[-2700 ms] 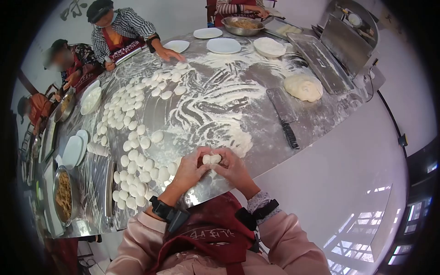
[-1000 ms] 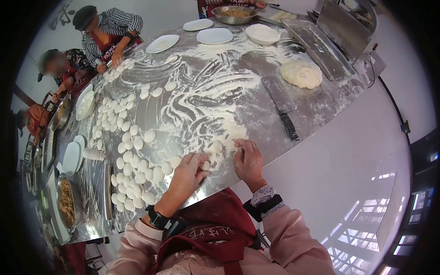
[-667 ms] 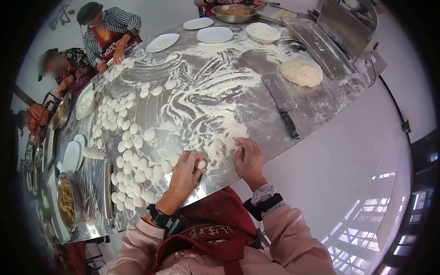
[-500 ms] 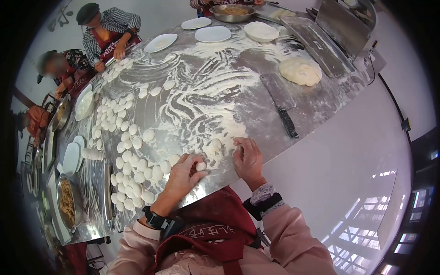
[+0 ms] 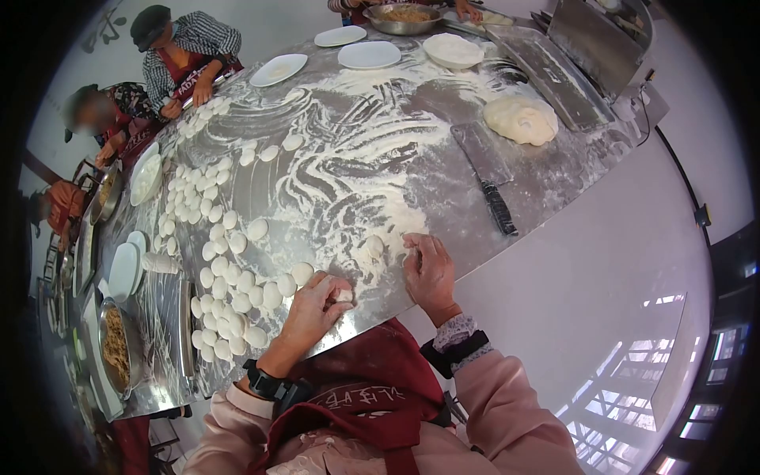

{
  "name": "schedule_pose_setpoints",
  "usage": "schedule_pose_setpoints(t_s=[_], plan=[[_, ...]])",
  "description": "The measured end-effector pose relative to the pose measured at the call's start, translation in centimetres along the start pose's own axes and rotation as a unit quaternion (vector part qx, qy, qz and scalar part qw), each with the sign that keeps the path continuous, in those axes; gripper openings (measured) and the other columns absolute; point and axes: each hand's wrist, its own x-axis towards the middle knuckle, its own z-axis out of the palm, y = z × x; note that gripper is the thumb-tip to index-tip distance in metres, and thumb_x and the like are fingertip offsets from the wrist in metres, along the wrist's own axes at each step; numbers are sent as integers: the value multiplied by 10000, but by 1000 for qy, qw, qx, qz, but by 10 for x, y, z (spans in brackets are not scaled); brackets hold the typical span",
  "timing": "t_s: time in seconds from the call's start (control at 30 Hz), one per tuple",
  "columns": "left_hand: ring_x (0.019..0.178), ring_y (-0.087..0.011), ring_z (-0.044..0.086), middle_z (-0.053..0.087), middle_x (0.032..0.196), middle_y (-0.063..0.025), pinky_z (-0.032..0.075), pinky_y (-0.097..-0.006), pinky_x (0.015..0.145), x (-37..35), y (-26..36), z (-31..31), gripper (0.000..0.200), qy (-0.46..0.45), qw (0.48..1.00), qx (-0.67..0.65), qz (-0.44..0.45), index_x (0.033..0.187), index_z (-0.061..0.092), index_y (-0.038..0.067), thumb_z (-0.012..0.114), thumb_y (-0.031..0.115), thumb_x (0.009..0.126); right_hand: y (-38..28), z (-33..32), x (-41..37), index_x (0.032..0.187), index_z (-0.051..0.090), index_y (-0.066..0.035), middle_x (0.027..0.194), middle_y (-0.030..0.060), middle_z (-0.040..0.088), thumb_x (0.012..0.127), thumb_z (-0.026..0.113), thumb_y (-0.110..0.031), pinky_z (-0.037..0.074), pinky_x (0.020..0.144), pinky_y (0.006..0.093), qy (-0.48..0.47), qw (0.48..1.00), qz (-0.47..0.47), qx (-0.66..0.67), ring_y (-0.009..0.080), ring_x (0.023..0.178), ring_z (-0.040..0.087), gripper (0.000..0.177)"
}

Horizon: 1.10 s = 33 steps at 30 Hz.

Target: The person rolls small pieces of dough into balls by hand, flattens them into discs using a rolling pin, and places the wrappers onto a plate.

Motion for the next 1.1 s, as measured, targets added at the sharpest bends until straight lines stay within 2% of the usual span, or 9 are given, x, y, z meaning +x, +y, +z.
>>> schedule_pose_setpoints(t_s=[0.1,0.2,0.27,0.3,0.37,0.57,0.83,0.97,1.1], plan=[[896,-272,577,538,935,-113,497,-328,648,-1,3,0,369,-9,1000,-3,-17,1046,589,65,788,127,742,0,1,0,983,608,-19,893,136,639,791,537,43,497,705,380,3,1000,-3,-1,313,811,620,214],[1006,-291,535,530,1060,-115,481,-368,803,4,27,-9,446,19,998,59,-12,1158,575,77,759,234,783,-1,1,1,985,608,-23,888,132,635,789,540,40,495,699,379,1,1000,6,-5,311,804,616,217],[1246,-348,410,444,1344,-147,317,-490,1045,19,50,-13,627,130,968,215,16,1360,477,103,684,368,831,-2,-1,1,986,607,-26,885,130,633,787,541,38,494,696,379,-4,1000,16,-8,312,799,613,219],[1246,-348,410,444,1344,-147,317,-490,1045,26,52,-8,627,129,968,214,16,1360,477,103,684,368,831,-5,-2,2,992,608,-26,891,129,631,783,542,38,493,698,380,-8,1000,27,-12,313,792,609,229],[1407,-390,205,230,1548,-157,78,-574,1125,39,53,4,763,102,960,255,54,1486,336,134,604,468,854,-5,-2,3,998,608,-27,898,127,628,778,542,37,493,699,380,-12,999,37,-19,315,785,606,239],[1445,-380,168,221,1572,-132,76,-606,1127,49,16,38,733,61,955,287,36,1505,301,160,563,459,890,-3,-1,4,1024,615,-37,952,131,624,755,552,30,490,732,388,0,1000,14,-8,316,845,600,284],[1444,-358,160,232,1562,-134,70,-590,1127,31,-2,-17,740,125,939,318,-35,1503,316,161,574,465,879,-11,6,13,1263,560,-93,1154,152,579,742,664,-28,447,967,414,-157,985,-69,-21,347,1115,520,535],[1414,-346,223,296,1520,-124,74,-568,1137,7,1,-38,703,150,943,294,-52,1486,347,215,588,455,871,0,25,15,1236,558,-98,1137,146,574,725,702,-50,454,942,423,-162,981,-106,-13,344,1097,521,533],[1374,-376,253,327,1476,-156,156,-528,1121,-31,5,-56,625,161,949,266,-51,1452,408,143,570,325,876,-13,21,19,1146,567,-102,1107,128,558,708,732,-69,462,909,421,-199,970,-128,-56,333,1060,530,469]])
